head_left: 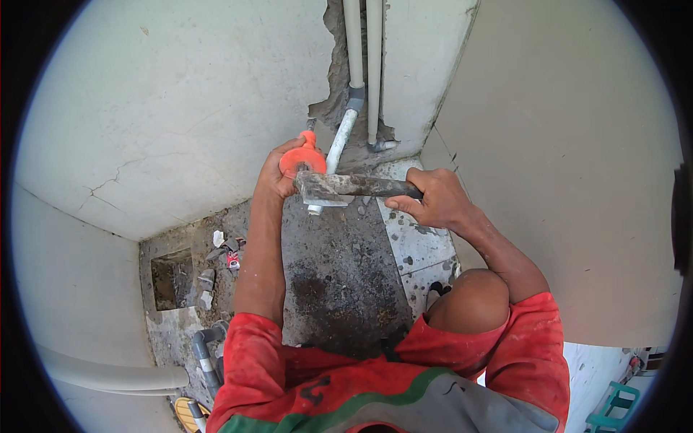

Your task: Exposing a buried PVC pipe in a concrete wall using a hammer and a hatchet as a chisel.

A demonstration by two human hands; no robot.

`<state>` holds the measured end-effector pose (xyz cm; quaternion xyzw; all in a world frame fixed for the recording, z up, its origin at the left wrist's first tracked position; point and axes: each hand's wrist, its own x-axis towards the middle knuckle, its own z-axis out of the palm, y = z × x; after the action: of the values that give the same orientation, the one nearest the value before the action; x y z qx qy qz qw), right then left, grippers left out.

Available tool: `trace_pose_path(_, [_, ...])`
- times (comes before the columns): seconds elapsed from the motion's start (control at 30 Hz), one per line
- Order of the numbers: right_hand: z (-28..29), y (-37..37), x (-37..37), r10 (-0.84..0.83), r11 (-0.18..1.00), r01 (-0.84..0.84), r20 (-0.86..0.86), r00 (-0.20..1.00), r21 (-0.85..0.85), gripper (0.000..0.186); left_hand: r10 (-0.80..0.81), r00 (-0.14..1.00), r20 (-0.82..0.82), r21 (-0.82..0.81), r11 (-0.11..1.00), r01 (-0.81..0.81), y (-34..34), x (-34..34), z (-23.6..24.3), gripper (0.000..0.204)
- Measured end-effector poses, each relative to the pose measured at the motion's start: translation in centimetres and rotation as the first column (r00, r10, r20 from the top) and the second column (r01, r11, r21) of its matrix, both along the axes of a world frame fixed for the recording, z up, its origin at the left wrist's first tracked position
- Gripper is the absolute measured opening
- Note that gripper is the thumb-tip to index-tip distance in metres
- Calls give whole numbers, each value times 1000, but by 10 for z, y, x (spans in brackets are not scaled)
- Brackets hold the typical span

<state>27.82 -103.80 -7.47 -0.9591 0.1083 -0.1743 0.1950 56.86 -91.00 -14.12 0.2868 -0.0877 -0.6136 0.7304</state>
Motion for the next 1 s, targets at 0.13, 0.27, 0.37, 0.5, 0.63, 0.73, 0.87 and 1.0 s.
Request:
trace_pose_path(0.13, [-24, -9, -11, -22, 999, 22, -3, 1000, 29, 54, 164, 956, 243, 131, 971, -200, 30, -12, 1, 30])
trace_pose_path(0.27, [-31, -14, -4, 19, 1000, -20, 197, 980, 5, 45, 83, 922, 379, 205, 964, -171, 36, -9, 4, 31])
trace_pose_path(0.37, [-16, -8, 3, 52, 997, -40, 184, 982, -68, 41, 102, 928, 357, 185, 966, -178, 34, 2, -4, 30])
trace_pose_path(0.5, [9, 7, 8, 138, 975, -122, 78, 987, -183, 39, 80, 883, 462, 229, 951, -206, 26, 19, -17, 28])
trace_pose_path(0.63, [20, 24, 13, 225, 936, -195, 73, 972, -292, 39, 30, 819, 573, 317, 914, -255, 27, 17, -13, 24])
trace_pose_path(0.73, [28, 31, 12, 285, 894, -249, 45, 957, -372, 38, -157, 620, 769, 446, 826, -345, 24, 3, 10, 21])
trace_pose_path(0.87, [49, 50, 24, 439, 710, -434, -133, 889, -555, 46, -211, 630, 747, 456, 853, -254, 32, 18, 11, 23])
trace_pose_path(1.0, [56, 56, 40, 426, 603, -523, -310, 850, -602, 49, -278, 657, 701, 455, 884, -111, 31, 23, 12, 31])
